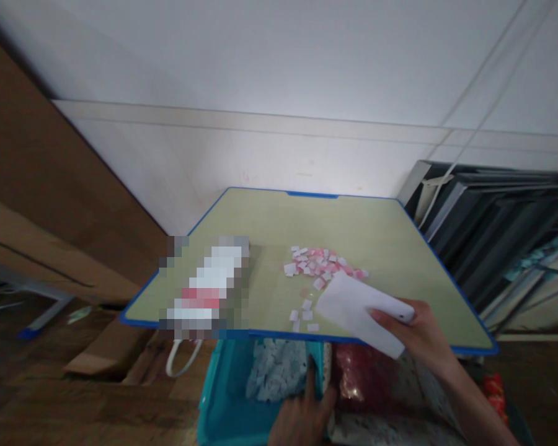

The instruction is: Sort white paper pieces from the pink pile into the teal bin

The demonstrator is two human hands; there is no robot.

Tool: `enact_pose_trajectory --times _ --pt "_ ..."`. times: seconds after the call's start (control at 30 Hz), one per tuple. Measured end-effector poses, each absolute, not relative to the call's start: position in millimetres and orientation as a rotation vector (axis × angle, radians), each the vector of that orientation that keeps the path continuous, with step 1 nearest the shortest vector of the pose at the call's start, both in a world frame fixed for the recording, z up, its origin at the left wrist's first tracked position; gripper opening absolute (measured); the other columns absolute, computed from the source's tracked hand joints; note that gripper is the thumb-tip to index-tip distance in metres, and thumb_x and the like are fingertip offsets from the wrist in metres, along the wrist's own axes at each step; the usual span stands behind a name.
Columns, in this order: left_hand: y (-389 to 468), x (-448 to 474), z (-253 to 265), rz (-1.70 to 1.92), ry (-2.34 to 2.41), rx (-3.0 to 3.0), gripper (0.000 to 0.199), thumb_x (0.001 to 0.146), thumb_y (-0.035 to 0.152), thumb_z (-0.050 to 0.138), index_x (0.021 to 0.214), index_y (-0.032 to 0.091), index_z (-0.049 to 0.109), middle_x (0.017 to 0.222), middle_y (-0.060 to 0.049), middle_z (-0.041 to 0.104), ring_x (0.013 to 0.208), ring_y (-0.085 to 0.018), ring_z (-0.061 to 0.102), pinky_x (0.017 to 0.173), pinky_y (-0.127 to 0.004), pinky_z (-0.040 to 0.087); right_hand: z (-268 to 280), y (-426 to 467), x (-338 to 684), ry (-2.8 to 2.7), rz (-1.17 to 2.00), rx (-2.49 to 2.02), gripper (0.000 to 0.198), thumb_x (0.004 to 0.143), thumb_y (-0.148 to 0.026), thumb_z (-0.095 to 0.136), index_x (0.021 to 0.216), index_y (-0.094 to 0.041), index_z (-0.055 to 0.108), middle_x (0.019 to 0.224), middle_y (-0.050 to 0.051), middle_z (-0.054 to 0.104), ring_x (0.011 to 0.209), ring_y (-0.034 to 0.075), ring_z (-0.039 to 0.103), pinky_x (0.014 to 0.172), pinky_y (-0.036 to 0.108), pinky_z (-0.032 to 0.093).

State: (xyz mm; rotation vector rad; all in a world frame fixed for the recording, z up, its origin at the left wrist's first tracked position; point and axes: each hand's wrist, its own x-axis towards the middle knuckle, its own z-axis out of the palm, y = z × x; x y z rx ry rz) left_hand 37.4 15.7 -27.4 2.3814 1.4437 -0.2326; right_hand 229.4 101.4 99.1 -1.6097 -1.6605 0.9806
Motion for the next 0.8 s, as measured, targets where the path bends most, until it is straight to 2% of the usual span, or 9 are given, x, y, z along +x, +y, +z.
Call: enact_pose_trajectory --times 0.17,0.27,0.4,0.57,0.7,0.8 --pt "16 39 -24 -0.375 1.46 2.358 0.084 0.062 0.037 0.063 0.131 0.03 0.015 0.129 -0.034 0.022 0.074 -0.032 0.061 0.056 -0.043 0.049 92 98 198 -1.687 1.093 -1.583 0.033 0.071 -0.042 0.053 0.064 -0.01 0.061 0.048 -0.001 0.05 0.043 0.01 0.041 0.039 0.02 0.03" --pt "15 38 -27 -0.275 1.442 2.401 0.081 0.065 0.036 0.061 0.131 0.03 0.014 0.129 -0.034 0.023 0.066 -0.03 0.062 0.05 -0.041 0.05 89 94 184 -1.671 1.142 -1.546 0.033 0.071 -0.042 0.054 0.061 -0.011 0.06 0.049 0.0 0.051 0.044 0.01 0.042 0.039 0.02 0.032" --pt "14 38 -33 -0.247 1.44 2.419 0.073 0.066 0.038 0.059 0.128 0.031 0.023 0.128 -0.032 0.029 0.065 -0.031 0.062 0.049 -0.043 0.049 92 92 186 -1.541 1.071 -1.625 0.031 0.069 -0.042 0.056 0.063 -0.012 0.061 0.048 0.001 0.053 0.043 0.012 0.045 0.038 0.021 0.033" --pt "12 39 -36 -0.33 1.484 2.414 0.073 0.07 0.031 0.055 0.13 0.035 0.015 0.126 -0.03 0.034 0.066 -0.03 0.062 0.05 -0.042 0.05 97 89 193 -1.468 0.991 -1.705 0.031 0.069 -0.041 0.055 0.07 -0.011 0.063 0.052 0.003 0.058 0.045 0.014 0.049 0.039 0.023 0.037" --pt "10 38 -38 -0.205 1.478 2.46 0.073 0.069 0.036 0.056 0.13 0.035 0.017 0.126 -0.031 0.033 0.058 -0.029 0.062 0.045 -0.041 0.049 96 85 181 -1.615 1.027 -1.633 0.033 0.071 -0.041 0.053 0.067 -0.011 0.064 0.051 0.003 0.057 0.045 0.013 0.048 0.039 0.022 0.037" --pt "12 40 -30 -0.284 1.5 2.426 0.069 0.073 0.025 0.05 0.132 0.033 0.013 0.129 -0.03 0.028 0.063 -0.028 0.062 0.05 -0.041 0.05 96 85 174 -1.63 1.024 -1.61 0.033 0.071 -0.041 0.053 0.063 -0.012 0.064 0.049 0.003 0.056 0.044 0.013 0.048 0.038 0.022 0.036"
